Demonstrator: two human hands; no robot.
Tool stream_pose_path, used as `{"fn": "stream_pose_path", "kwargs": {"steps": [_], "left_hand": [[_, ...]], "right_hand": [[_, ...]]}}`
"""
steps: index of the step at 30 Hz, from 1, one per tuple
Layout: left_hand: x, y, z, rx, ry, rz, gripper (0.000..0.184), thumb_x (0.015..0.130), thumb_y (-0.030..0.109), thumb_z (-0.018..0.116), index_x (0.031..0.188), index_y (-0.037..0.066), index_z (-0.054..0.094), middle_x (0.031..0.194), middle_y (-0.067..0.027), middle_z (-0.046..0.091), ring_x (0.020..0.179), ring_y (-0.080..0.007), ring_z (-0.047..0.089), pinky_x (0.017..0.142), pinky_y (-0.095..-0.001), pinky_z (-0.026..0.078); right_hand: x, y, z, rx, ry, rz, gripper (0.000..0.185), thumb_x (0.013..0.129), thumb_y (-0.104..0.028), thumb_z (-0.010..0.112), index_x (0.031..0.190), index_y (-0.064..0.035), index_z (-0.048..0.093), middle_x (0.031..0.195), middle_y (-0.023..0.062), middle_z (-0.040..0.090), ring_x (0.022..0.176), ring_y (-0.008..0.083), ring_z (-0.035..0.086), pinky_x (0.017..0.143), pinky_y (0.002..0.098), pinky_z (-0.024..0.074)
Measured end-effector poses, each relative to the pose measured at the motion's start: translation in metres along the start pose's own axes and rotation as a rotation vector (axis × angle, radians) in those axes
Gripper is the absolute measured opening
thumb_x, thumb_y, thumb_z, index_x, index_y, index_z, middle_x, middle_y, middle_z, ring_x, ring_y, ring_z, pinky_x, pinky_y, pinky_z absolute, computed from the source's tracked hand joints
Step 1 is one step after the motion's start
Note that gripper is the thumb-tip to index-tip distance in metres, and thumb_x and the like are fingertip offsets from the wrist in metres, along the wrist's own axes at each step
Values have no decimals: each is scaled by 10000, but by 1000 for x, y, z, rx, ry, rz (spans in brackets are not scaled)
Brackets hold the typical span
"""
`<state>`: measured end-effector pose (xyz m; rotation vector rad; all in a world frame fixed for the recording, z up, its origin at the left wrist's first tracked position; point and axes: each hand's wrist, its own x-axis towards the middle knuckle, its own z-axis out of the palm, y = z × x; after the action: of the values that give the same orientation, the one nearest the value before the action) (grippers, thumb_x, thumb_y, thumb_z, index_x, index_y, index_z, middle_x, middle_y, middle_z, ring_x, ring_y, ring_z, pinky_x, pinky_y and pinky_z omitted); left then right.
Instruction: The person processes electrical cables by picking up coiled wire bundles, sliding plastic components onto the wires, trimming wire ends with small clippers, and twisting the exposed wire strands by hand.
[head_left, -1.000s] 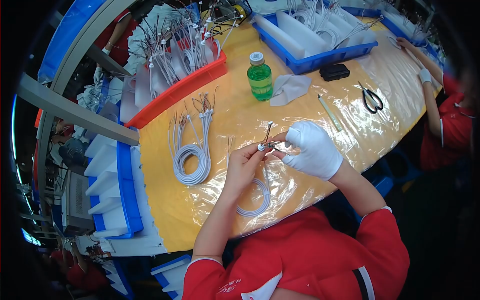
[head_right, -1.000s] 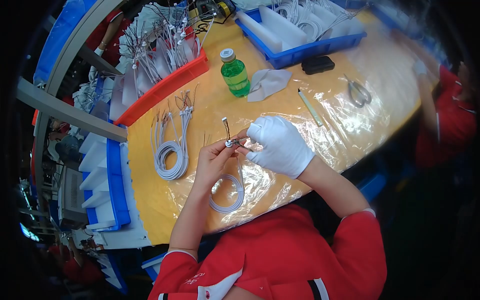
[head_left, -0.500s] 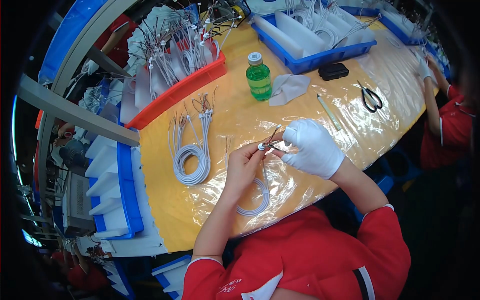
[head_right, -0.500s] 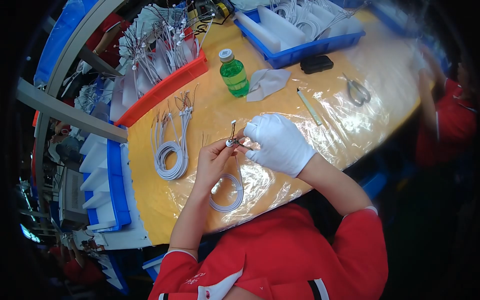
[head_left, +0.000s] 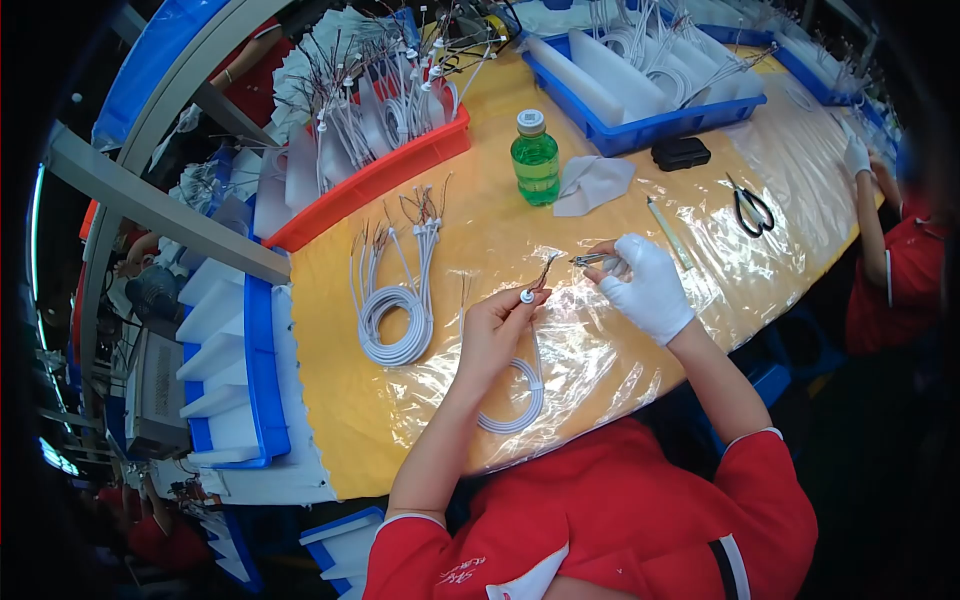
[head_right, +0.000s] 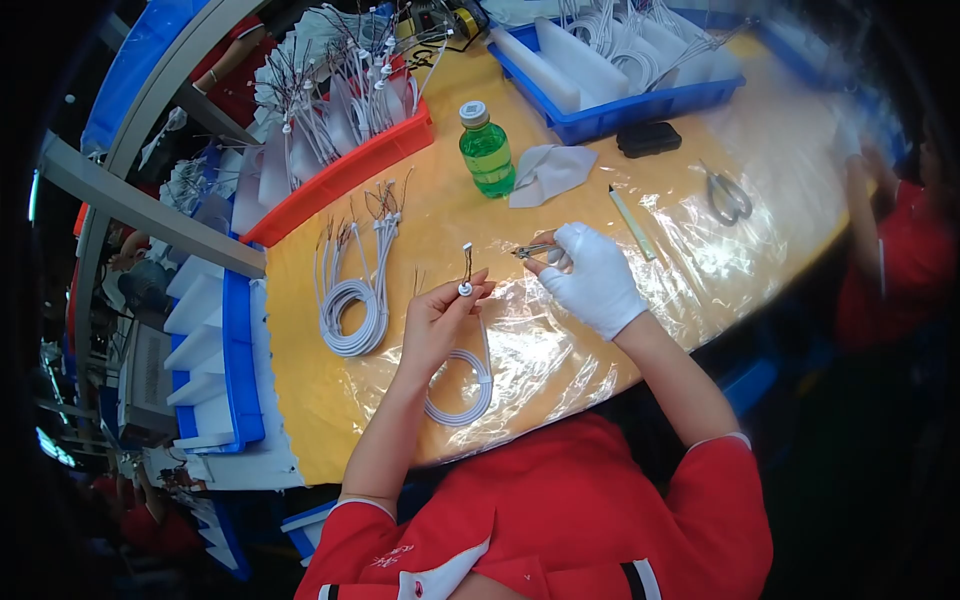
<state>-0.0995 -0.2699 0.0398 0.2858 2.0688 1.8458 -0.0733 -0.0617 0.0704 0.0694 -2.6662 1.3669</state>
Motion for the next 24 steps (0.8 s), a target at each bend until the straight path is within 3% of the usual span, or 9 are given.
{"fn": "stream_pose_path", "kwargs": {"steps": [2, 3, 6, 10, 13, 16, 22, 23, 24], "left_hand": [[-4, 0, -1, 7, 0, 49, 262, 900, 92, 537, 1124, -28, 601, 1004, -99, 654, 943, -128, 607, 774, -230, 471], [-6, 0, 0, 15, -7, 102, 264, 892, 69, 540, 1135, -16, 599, 1021, -105, 649, 946, -134, 607, 792, -235, 474], [-10, -1, -3, 144, -53, 301, 274, 872, 18, 543, 1139, 5, 603, 1034, -118, 643, 956, -149, 609, 825, -240, 474], [-19, 9, -4, 270, -92, 346, 293, 860, -10, 541, 1143, 29, 606, 1042, -122, 640, 960, -158, 612, 840, -239, 475], [-22, 11, -5, 301, -112, 461, 282, 869, 1, 542, 1145, -2, 595, 1023, -126, 647, 924, -159, 621, 787, -237, 491], [-28, 38, 2, -260, -44, 134, 290, 888, 38, 545, 1156, -72, 553, 971, -141, 661, 858, -144, 631, 694, -223, 493], [-22, 50, -13, -294, 36, 183, 471, 914, 99, 516, 1336, -35, 354, 1086, -184, 610, 872, -183, 645, 658, -225, 493], [-23, 46, -15, -286, 110, 250, 588, 881, 70, 555, 1389, 10, 264, 1220, -193, 529, 1017, -228, 599, 683, -242, 493], [-22, 47, -18, -289, 109, 254, 588, 881, 70, 555, 1389, 10, 264, 1220, -193, 529, 1017, -228, 599, 683, -242, 493]], "right_hand": [[2, 33, 4, -341, 212, -152, 227, 732, -151, 700, 888, -4, 624, 796, 128, 615, 754, 265, 603, 696, 350, 474], [2, 40, -1, -455, 135, -127, 231, 720, -140, 701, 893, -9, 624, 847, 139, 626, 838, 278, 600, 757, 364, 463], [-2, 46, 4, -496, 167, -127, 224, 716, -144, 696, 884, -14, 627, 856, 130, 626, 885, 287, 586, 791, 371, 452], [-8, 29, 12, -519, 358, -290, 222, 735, -149, 677, 904, -14, 629, 886, 123, 628, 890, 293, 581, 798, 369, 452], [-16, 9, 23, -40, -77, -221, 254, 782, -199, 647, 947, -6, 640, 886, 169, 617, 830, 320, 594, 746, 381, 469], [-32, -18, 50, 596, -224, -70, 277, 857, -236, 608, 1004, -4, 638, 845, 93, 634, 844, 176, 609, 738, 293, 469], [-38, -21, 62, 792, -438, 85, 279, 911, -246, 531, 907, 3, 659, 848, 63, 645, 789, 123, 589, 700, 250, 462], [-39, -25, 61, 822, -403, 65, 299, 919, -251, 514, 869, -2, 670, 830, 65, 647, 754, 113, 579, 683, 241, 451], [-38, -26, 58, 817, -402, 64, 299, 919, -251, 514, 869, -2, 670, 830, 65, 647, 754, 113, 579, 683, 241, 451]]}}
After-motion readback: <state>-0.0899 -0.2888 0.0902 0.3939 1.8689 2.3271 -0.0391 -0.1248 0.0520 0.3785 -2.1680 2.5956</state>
